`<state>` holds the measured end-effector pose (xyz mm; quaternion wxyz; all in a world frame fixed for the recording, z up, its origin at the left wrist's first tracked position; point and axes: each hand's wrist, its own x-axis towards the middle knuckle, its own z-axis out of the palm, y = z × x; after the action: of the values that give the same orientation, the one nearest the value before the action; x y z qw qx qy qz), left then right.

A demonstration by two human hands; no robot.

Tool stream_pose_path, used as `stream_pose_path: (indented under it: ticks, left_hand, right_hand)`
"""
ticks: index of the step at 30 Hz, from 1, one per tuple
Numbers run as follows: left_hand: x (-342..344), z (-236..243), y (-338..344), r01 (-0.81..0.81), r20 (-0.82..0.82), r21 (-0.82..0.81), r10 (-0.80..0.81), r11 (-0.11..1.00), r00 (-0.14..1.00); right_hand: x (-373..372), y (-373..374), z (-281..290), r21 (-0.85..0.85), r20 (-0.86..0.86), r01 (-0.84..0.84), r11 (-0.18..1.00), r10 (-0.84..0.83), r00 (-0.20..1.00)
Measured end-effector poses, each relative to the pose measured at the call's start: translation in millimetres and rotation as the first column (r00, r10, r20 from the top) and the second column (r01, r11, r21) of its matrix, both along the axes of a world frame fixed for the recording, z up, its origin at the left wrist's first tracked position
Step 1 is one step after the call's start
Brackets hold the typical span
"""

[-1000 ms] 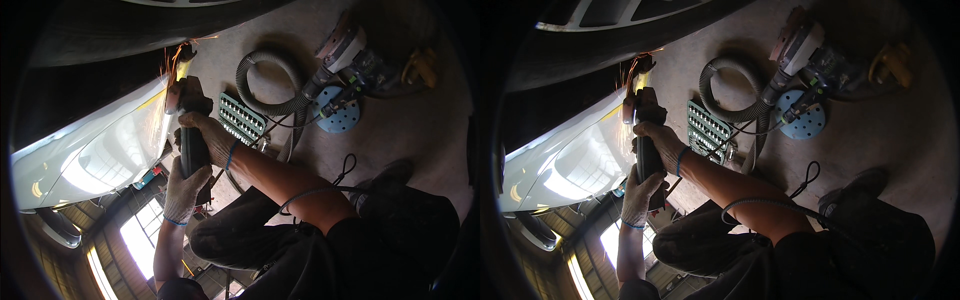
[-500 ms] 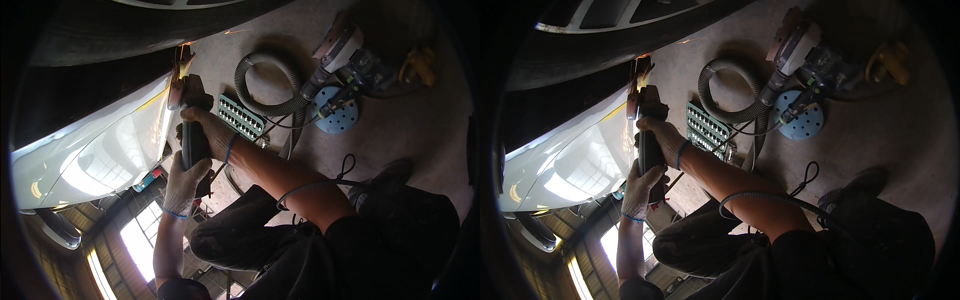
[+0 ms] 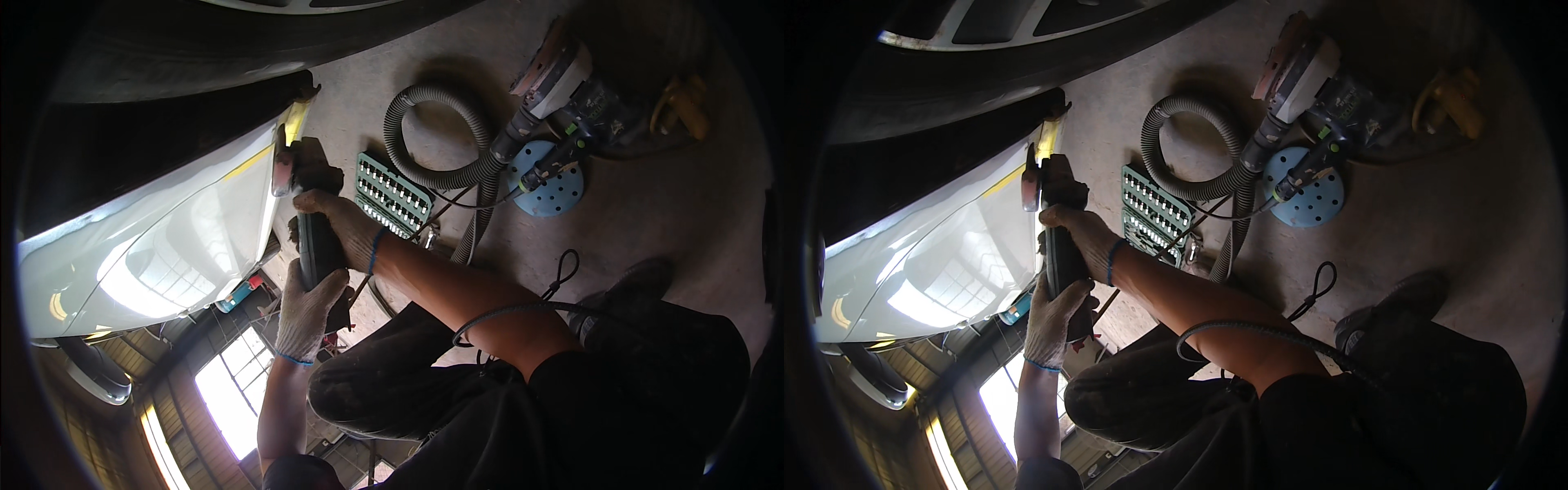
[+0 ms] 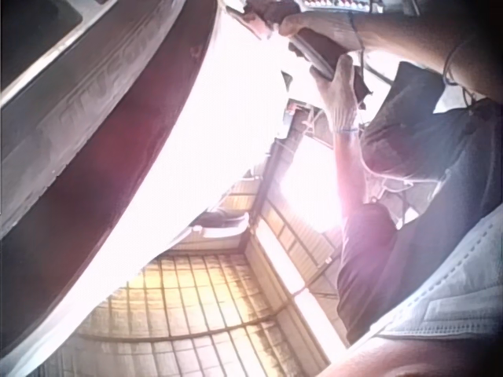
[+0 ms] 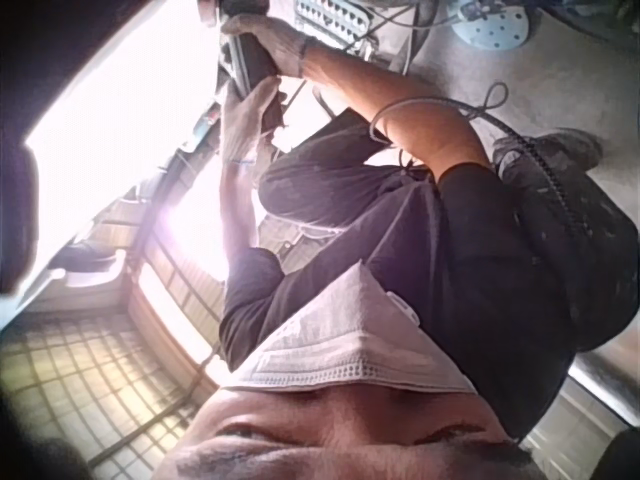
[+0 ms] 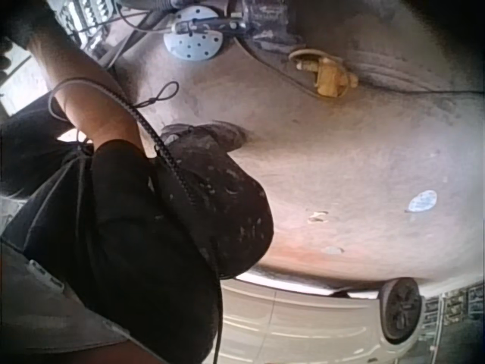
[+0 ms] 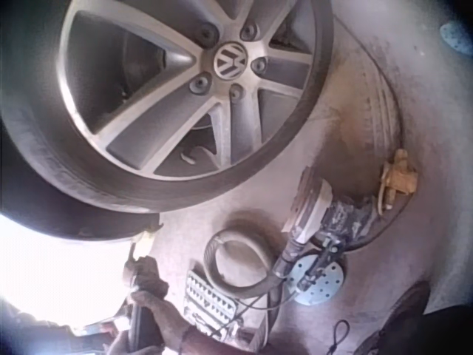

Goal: The person sands the wheel arch area of a white car using a power sander and a hand sanding block. They switch between tools and sanding pads to smooth the surface around the wheel well.

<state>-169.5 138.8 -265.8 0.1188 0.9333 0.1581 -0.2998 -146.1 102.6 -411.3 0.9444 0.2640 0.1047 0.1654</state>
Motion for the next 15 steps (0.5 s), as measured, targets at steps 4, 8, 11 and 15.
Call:
stream_pose_path:
  ticks: [4,8,11,15]
  left_hand:
    - [4,-8,6,0.020,-0.002,-0.018,-0.020,1.000,1.000]
    - [6,-10,3,0.036,0.020,-0.083,-0.035,0.996,0.999]
    - [11,-9,0,0.029,-0.007,-0.018,-0.029,0.999,1.000]
    - [19,-15,2,0.040,-0.038,0.017,-0.040,0.999,0.998]
  right_hand:
    - [4,1,-5,0.018,-0.006,0.020,1.000,-0.020,1.000]
    - [7,-1,-7,-0.011,0.009,0.009,1.000,-0.009,1.000]
    - [10,-2,-8,-0.002,-0.001,0.053,0.999,-0.053,0.999]
    - [15,-2,-17,0.013,0.010,0.027,1.000,-0.027,1.000]
